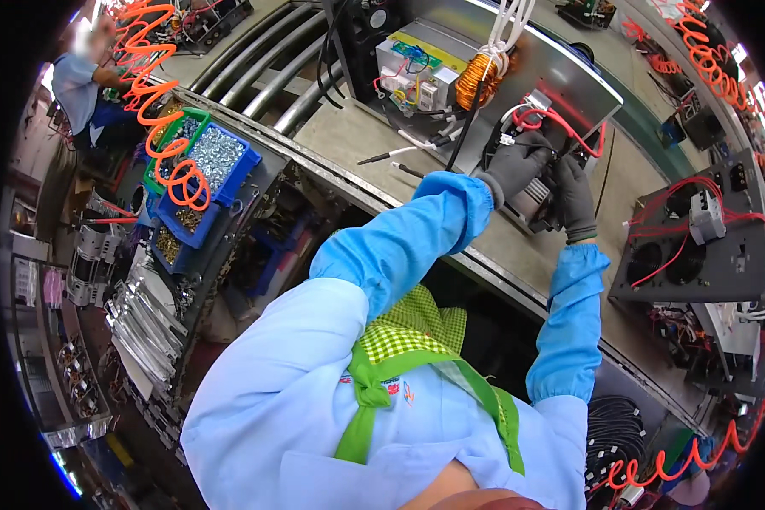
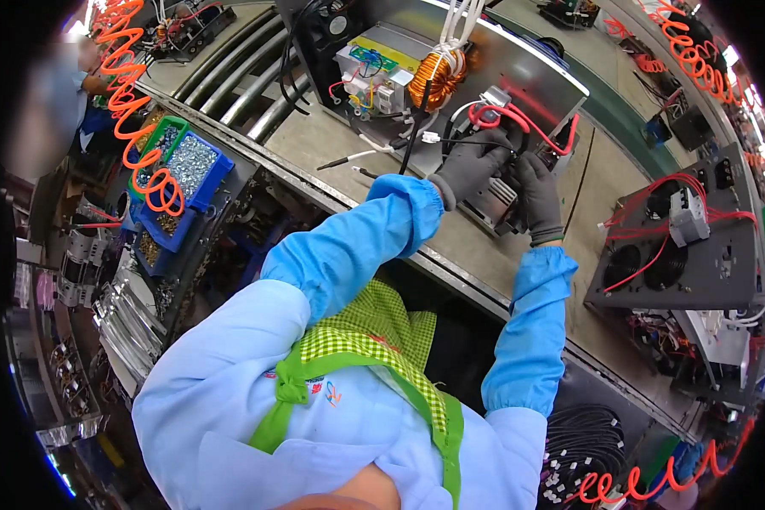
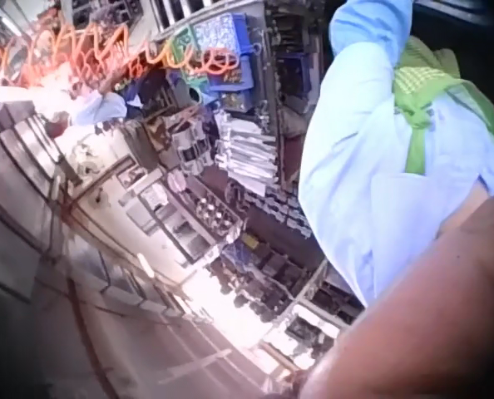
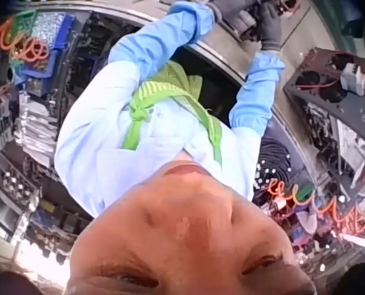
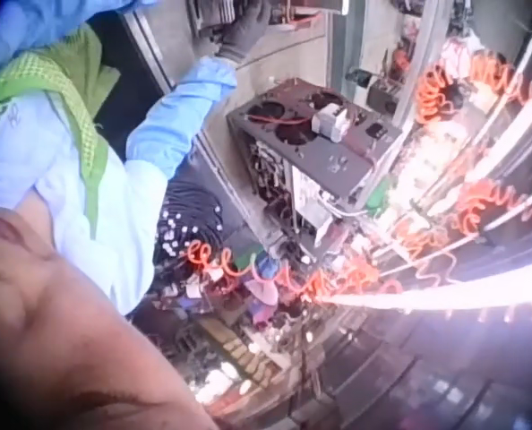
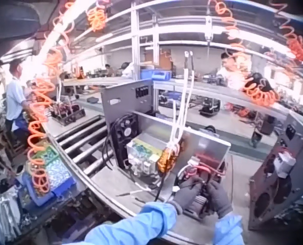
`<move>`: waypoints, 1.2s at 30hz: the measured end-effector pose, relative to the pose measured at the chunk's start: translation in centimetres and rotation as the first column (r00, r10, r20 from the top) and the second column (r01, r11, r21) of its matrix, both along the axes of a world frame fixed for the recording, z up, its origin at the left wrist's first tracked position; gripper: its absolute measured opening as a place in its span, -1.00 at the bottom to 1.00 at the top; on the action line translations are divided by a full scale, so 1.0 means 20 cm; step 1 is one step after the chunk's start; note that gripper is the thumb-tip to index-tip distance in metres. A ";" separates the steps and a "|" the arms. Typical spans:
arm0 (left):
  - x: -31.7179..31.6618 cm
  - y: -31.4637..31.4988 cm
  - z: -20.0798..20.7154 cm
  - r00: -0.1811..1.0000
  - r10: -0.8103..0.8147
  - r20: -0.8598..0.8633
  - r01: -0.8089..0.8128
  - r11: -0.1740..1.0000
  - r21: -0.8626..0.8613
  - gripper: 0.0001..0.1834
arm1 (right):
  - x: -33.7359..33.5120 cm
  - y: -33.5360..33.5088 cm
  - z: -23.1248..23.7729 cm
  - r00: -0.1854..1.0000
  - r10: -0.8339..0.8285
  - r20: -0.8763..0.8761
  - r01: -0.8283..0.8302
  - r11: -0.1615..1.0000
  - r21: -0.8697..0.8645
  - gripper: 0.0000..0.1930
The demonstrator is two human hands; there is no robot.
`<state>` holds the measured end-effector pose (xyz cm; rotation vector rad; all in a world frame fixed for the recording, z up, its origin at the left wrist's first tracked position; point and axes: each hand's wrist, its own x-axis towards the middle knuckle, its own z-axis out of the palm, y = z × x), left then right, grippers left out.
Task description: Assembling components and wiring within an electronic chassis on a production line.
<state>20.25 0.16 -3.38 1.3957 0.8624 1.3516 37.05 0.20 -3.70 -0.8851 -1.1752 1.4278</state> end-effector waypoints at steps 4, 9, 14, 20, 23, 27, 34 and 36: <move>0.03 0.04 -0.01 0.999 0.053 0.003 -0.053 0.999 -0.005 -0.86 | -0.02 -0.01 0.02 0.999 0.025 -0.022 -0.025 1.000 -0.016 -0.72; 0.04 0.01 0.01 0.992 0.026 0.125 -0.022 0.999 -0.031 -0.85 | -0.02 -0.01 0.03 0.998 0.063 -0.016 -0.063 0.998 0.023 -0.72; 0.02 0.02 0.07 0.972 0.169 -0.163 -0.162 0.985 0.057 -0.79 | -0.02 -0.02 0.03 0.999 0.020 -0.026 -0.021 1.000 -0.018 -0.71; -0.01 0.05 0.12 0.978 -0.168 0.126 0.198 0.935 -0.294 -0.81 | 0.01 0.01 0.00 1.000 0.002 -0.005 -0.002 1.000 -0.023 -0.72; -0.03 0.06 0.07 0.986 -0.134 0.099 0.153 0.963 -0.221 -0.84 | -0.04 -0.02 0.07 0.997 0.065 0.034 -0.065 0.998 0.017 -0.72; -0.02 0.00 0.14 0.996 -0.072 -0.053 0.063 0.987 -0.146 -0.80 | 0.00 0.01 0.00 0.999 0.052 0.015 -0.052 0.997 0.048 -0.72; -0.03 0.01 0.13 0.997 -0.044 -0.056 0.039 0.996 -0.085 -0.81 | -0.02 0.00 0.01 0.999 0.038 0.027 -0.039 0.999 0.033 -0.75; -0.03 0.01 0.12 0.998 -0.010 -0.057 0.007 0.999 -0.051 -0.83 | -0.02 0.01 0.01 0.999 0.046 0.003 -0.046 0.999 0.022 -0.76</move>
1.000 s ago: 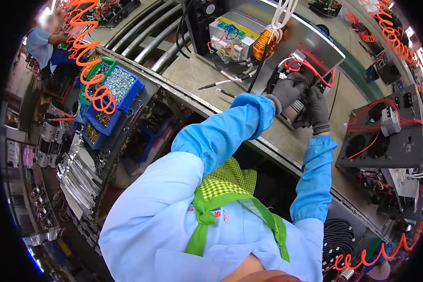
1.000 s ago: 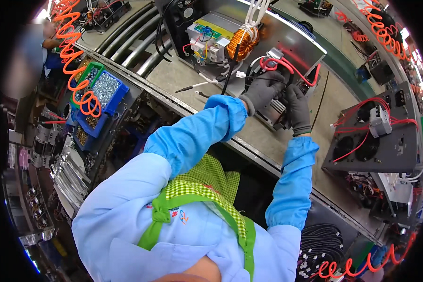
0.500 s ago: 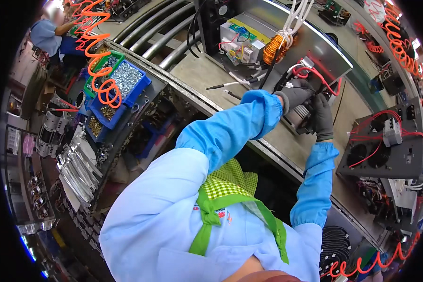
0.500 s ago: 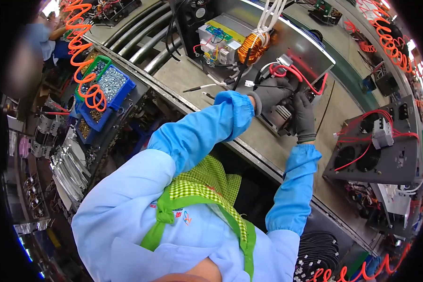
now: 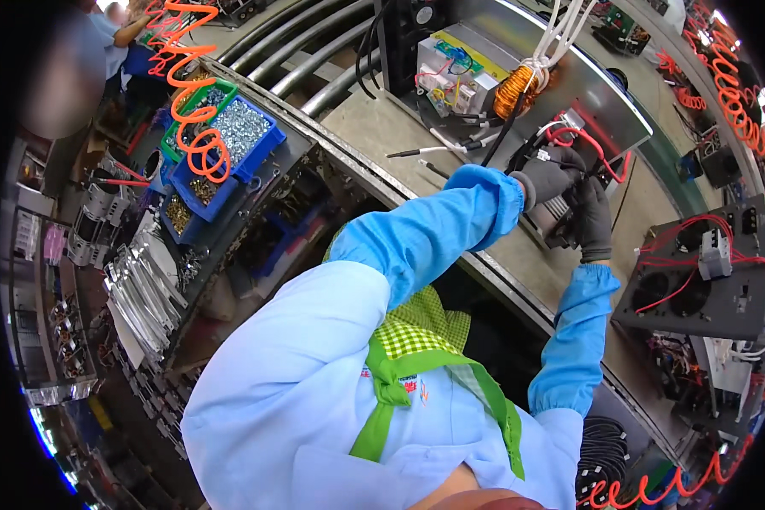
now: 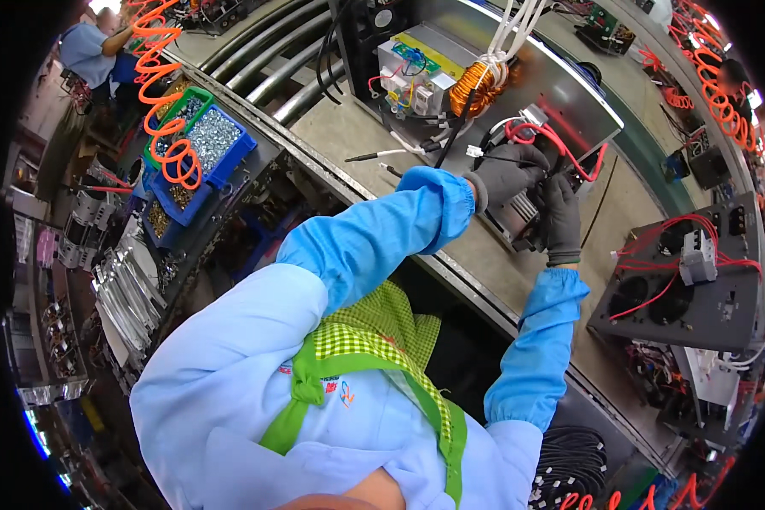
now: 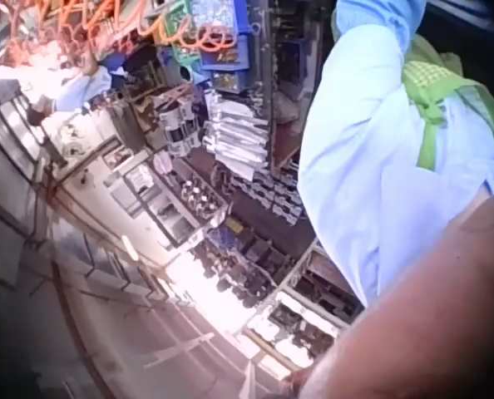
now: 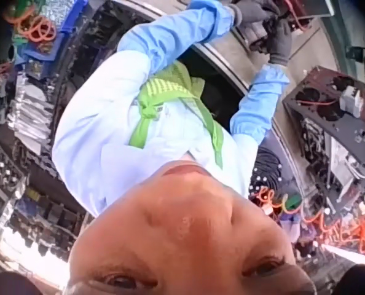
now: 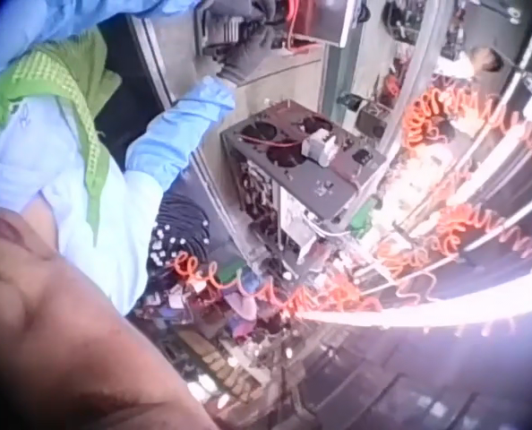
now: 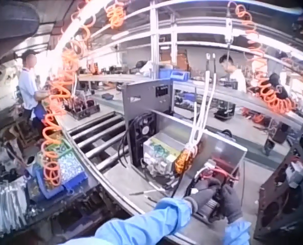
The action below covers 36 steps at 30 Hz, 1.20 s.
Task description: Assembling components and wiring within an electronic chassis on a production line.
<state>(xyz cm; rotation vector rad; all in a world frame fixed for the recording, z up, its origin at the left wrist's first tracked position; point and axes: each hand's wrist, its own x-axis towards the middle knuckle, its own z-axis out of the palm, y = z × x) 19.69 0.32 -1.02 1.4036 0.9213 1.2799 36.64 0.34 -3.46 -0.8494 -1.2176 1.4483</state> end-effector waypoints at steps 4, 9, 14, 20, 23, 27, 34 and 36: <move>0.02 0.01 -0.04 0.998 -0.002 0.060 -0.003 0.997 0.075 -0.84 | 0.03 0.01 -0.01 0.999 0.031 0.042 -0.033 0.998 0.056 -0.75; 0.01 0.01 -0.04 1.000 0.019 -0.007 -0.017 0.977 0.211 -0.84 | 0.01 -0.01 0.01 0.999 0.034 0.005 -0.034 0.999 0.008 -0.71; 0.01 0.01 -0.03 0.993 -0.022 0.115 0.020 1.000 0.018 -0.84 | 0.00 -0.01 0.03 0.999 0.020 0.043 -0.020 1.000 -0.005 -0.73; 0.09 0.02 -0.08 0.980 0.090 0.175 -0.094 0.996 0.012 -0.80 | 0.04 0.03 -0.03 0.997 0.075 -0.030 -0.075 0.997 0.007 -0.75; 0.09 -0.02 -0.07 0.963 0.077 0.258 -0.062 0.996 -0.065 -0.76 | 0.03 0.00 -0.02 1.000 0.009 -0.012 -0.010 0.999 -0.032 -0.74; 0.10 -0.03 -0.07 0.943 0.038 0.330 -0.021 0.998 -0.055 -0.74 | 0.00 -0.02 0.02 1.000 0.004 -0.015 -0.004 1.000 -0.015 -0.75; 0.11 0.00 -0.12 0.885 -0.120 0.450 0.110 0.993 0.050 -0.72 | 0.04 -0.02 0.02 1.000 0.001 0.001 -0.001 1.000 -0.005 -0.79; 0.06 0.00 -0.11 0.830 -0.127 0.544 0.154 0.988 -0.005 -0.73 | 0.01 0.00 0.01 0.998 -0.020 0.065 0.020 1.000 0.004 -0.76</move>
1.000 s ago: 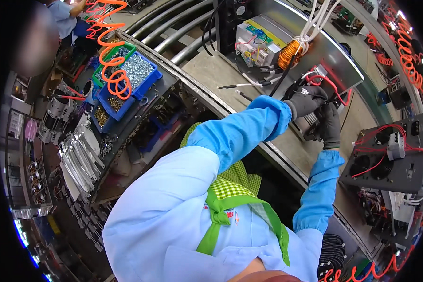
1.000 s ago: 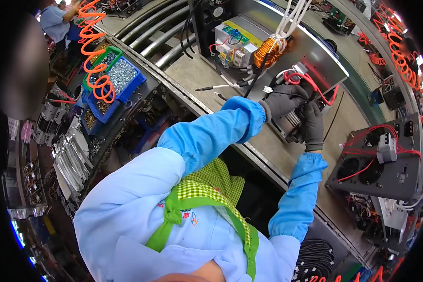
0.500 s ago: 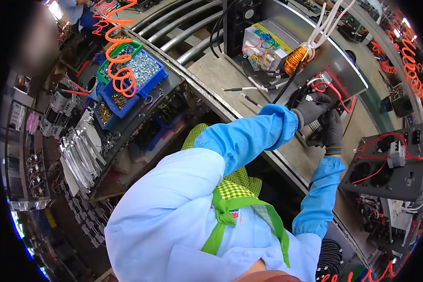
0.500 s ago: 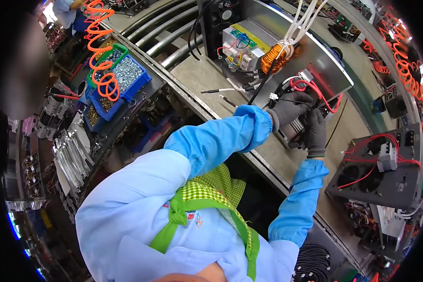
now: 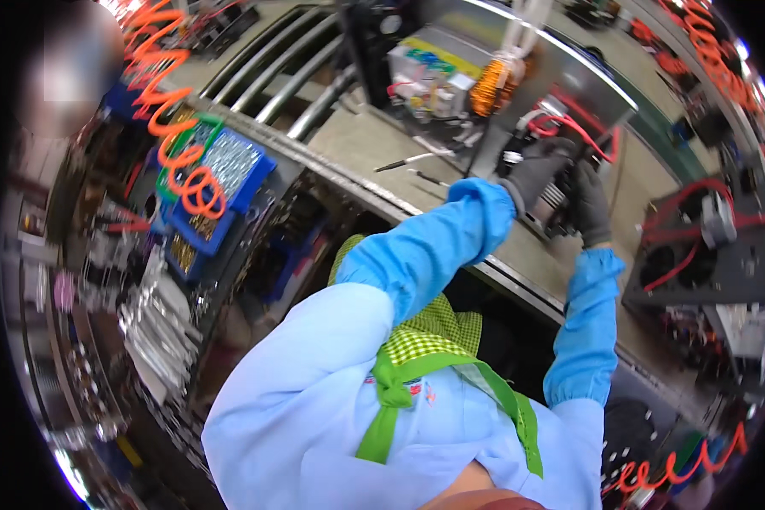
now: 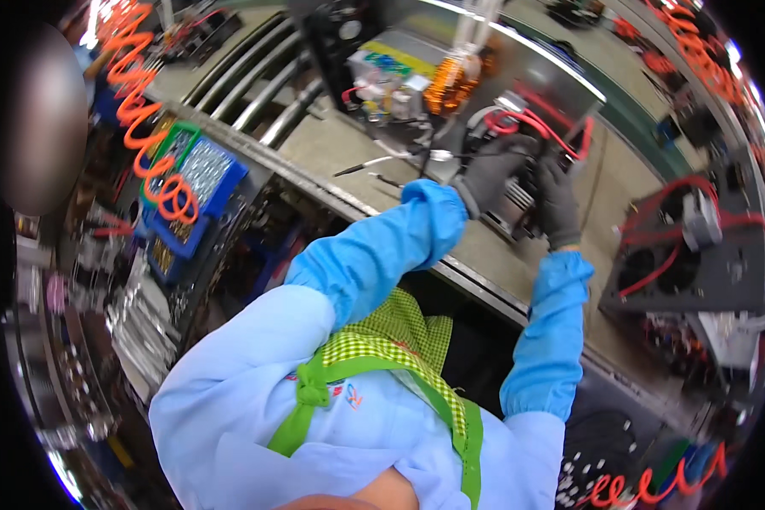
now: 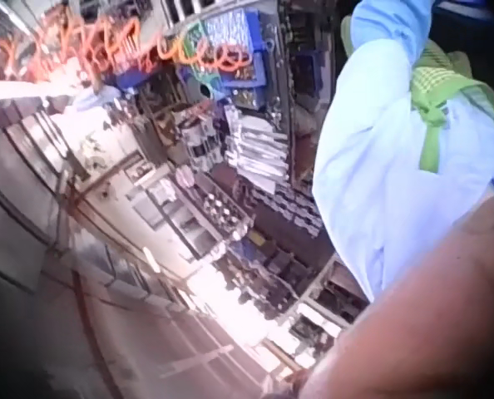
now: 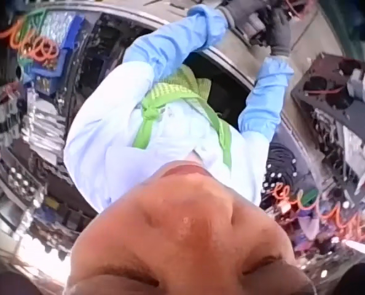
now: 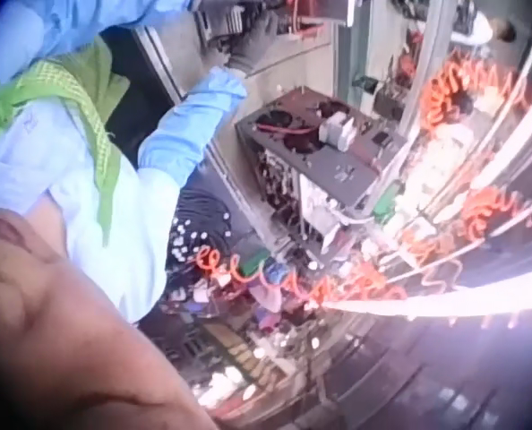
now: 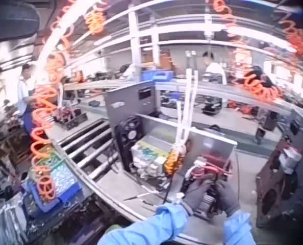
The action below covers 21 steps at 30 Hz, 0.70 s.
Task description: Assembling components and wiring within an electronic chassis on a production line.
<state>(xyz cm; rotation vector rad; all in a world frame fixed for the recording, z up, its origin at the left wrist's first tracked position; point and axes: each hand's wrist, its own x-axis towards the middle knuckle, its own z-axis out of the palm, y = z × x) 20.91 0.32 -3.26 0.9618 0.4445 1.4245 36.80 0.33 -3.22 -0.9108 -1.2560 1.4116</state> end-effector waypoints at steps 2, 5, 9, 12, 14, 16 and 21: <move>-0.01 0.01 0.02 0.985 0.067 -0.158 -0.065 0.998 0.012 -0.73 | 0.01 0.01 0.00 0.995 0.081 0.057 -0.088 0.987 0.134 -0.74; 0.04 0.03 0.04 0.992 0.044 -0.122 -0.047 0.998 -0.028 -0.72 | 0.00 0.01 -0.04 0.985 0.062 -0.161 -0.062 0.998 0.005 -0.74; 0.01 -0.02 0.07 0.984 0.035 -0.173 -0.032 0.999 0.020 -0.68 | 0.02 -0.01 -0.01 0.992 0.006 -0.125 -0.006 1.000 -0.003 -0.70; 0.00 -0.01 0.06 0.985 0.002 -0.172 -0.008 0.999 -0.033 -0.63 | 0.00 0.00 -0.03 0.994 0.001 -0.108 -0.005 0.999 -0.035 -0.68; 0.01 0.01 0.03 0.997 -0.072 0.013 0.072 0.995 -0.073 -0.62 | 0.00 -0.01 -0.01 0.996 0.006 -0.093 -0.009 0.999 -0.032 -0.69; 0.01 0.03 0.04 0.996 -0.088 0.008 0.088 0.995 -0.041 -0.63 | 0.01 -0.01 -0.01 0.999 -0.001 -0.048 0.002 1.000 0.030 -0.70; 0.01 0.03 0.05 0.966 -0.033 -0.255 0.029 0.999 -0.021 -0.60 | 0.04 0.01 -0.05 0.997 0.041 -0.070 -0.042 0.999 -0.014 -0.71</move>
